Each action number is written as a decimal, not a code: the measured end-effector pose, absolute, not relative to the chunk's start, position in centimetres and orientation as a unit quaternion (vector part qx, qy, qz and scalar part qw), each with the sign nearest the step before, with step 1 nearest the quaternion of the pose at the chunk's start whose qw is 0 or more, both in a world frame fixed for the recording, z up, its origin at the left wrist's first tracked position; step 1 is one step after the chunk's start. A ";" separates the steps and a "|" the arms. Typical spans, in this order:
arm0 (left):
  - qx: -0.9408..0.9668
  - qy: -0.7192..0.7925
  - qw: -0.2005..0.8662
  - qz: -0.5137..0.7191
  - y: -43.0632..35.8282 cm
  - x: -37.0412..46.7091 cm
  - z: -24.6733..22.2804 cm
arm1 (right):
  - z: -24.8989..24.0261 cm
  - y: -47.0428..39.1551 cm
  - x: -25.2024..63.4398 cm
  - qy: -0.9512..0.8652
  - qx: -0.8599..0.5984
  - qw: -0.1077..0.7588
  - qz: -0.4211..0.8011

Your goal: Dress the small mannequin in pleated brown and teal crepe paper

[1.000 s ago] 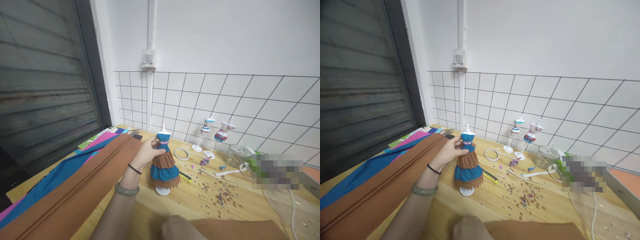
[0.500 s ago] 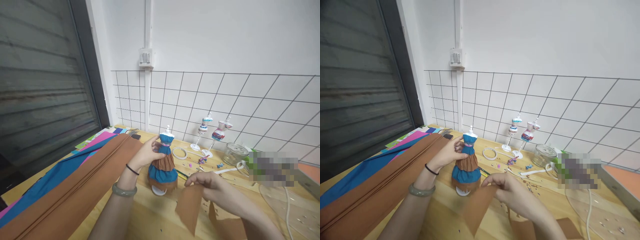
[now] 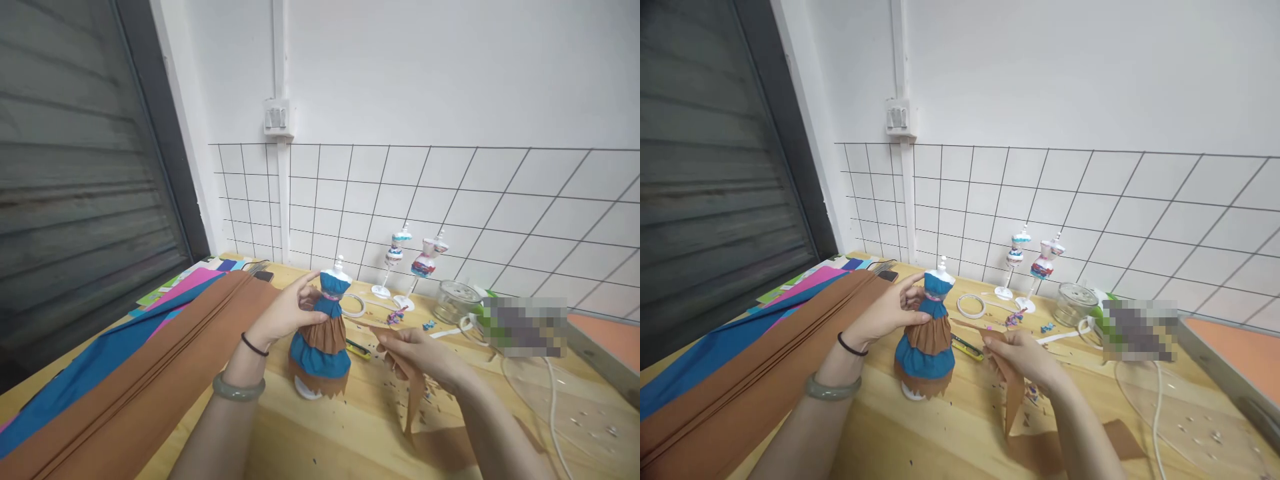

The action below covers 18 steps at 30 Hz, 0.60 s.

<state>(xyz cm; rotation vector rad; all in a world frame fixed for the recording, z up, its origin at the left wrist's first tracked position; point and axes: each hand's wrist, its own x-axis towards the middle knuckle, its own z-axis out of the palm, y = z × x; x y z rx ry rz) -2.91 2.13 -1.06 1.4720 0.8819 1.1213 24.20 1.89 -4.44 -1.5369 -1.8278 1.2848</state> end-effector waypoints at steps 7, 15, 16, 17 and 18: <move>0.628 0.272 0.609 0.401 1.2 -2.7 -0.7 | -2.5 1.2 23.5 -0.665 -0.575 0.306 0.365; 0.660 0.201 0.678 0.252 0.8 -0.4 -1.8 | 1.2 -3.2 22.1 -0.654 -0.416 0.464 0.429; 0.660 0.196 0.685 0.239 0.8 -0.1 -2.0 | 1.0 -3.2 22.2 -0.652 -0.399 0.472 0.440; 0.659 0.191 0.689 0.234 0.8 0.1 -2.1 | 0.8 -3.1 22.2 -0.647 -0.384 0.481 0.450; 0.658 0.184 0.693 0.232 0.8 0.2 -2.2 | 0.7 -3.0 22.2 -0.640 -0.373 0.491 0.459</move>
